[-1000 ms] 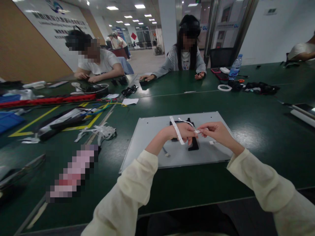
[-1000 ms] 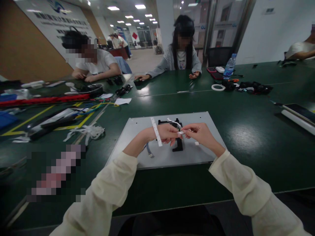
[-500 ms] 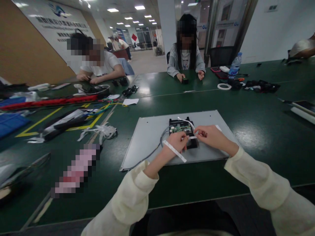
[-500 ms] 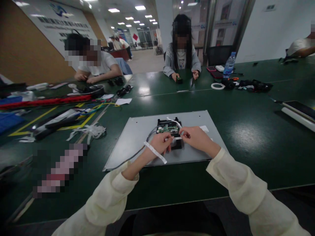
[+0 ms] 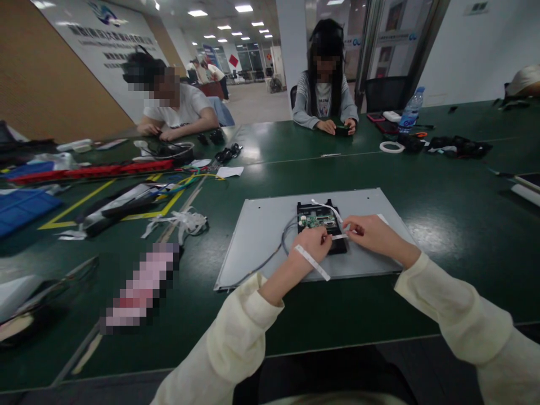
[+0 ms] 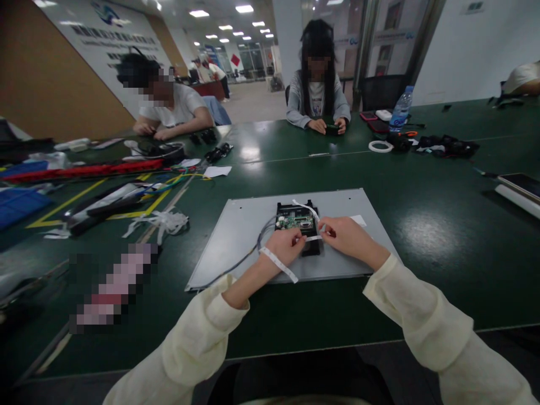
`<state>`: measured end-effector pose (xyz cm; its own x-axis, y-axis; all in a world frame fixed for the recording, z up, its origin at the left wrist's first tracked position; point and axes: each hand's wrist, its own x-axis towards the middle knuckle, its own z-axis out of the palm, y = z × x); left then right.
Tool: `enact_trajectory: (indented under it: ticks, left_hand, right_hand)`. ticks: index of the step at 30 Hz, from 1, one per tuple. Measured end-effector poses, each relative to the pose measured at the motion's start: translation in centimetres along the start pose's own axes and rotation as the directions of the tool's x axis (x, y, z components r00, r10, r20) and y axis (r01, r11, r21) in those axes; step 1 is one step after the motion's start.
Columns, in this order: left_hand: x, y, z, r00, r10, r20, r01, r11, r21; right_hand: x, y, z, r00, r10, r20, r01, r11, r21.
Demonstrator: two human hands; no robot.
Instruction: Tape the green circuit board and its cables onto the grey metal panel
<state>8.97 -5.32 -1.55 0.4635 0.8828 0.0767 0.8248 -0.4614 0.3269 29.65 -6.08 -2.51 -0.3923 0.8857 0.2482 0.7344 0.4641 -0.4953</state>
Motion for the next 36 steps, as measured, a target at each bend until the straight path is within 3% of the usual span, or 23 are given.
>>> enact_trajectory:
  ticks: [7, 16, 24, 36]
  left_hand:
    - [-0.48, 0.47, -0.22, 0.996, -0.051, 0.07, 0.045, 0.995, 0.089]
    - [-0.41, 0.79, 0.0, 0.996, -0.042, 0.082, 0.03, 0.989, 0.144]
    - [-0.33, 0.13, -0.33, 1.0, -0.015, -0.003, 0.015, 1.0, 0.008]
    - [-0.1, -0.11, 0.03, 0.998, -0.066, 0.022, 0.064, 0.995, 0.08]
  right_hand:
    - [0.05, 0.06, 0.48, 1.0, 0.017, 0.026, -0.015, 0.997, -0.076]
    - [-0.09, -0.34, 0.83, 0.998, 0.041, 0.051, -0.03, 0.98, -0.196]
    - [-0.28, 0.43, 0.04, 0.996, 0.033, -0.081, -0.033, 0.999, 0.0]
    - [-0.24, -0.02, 0.37, 0.999, 0.012, -0.05, -0.015, 0.999, -0.052]
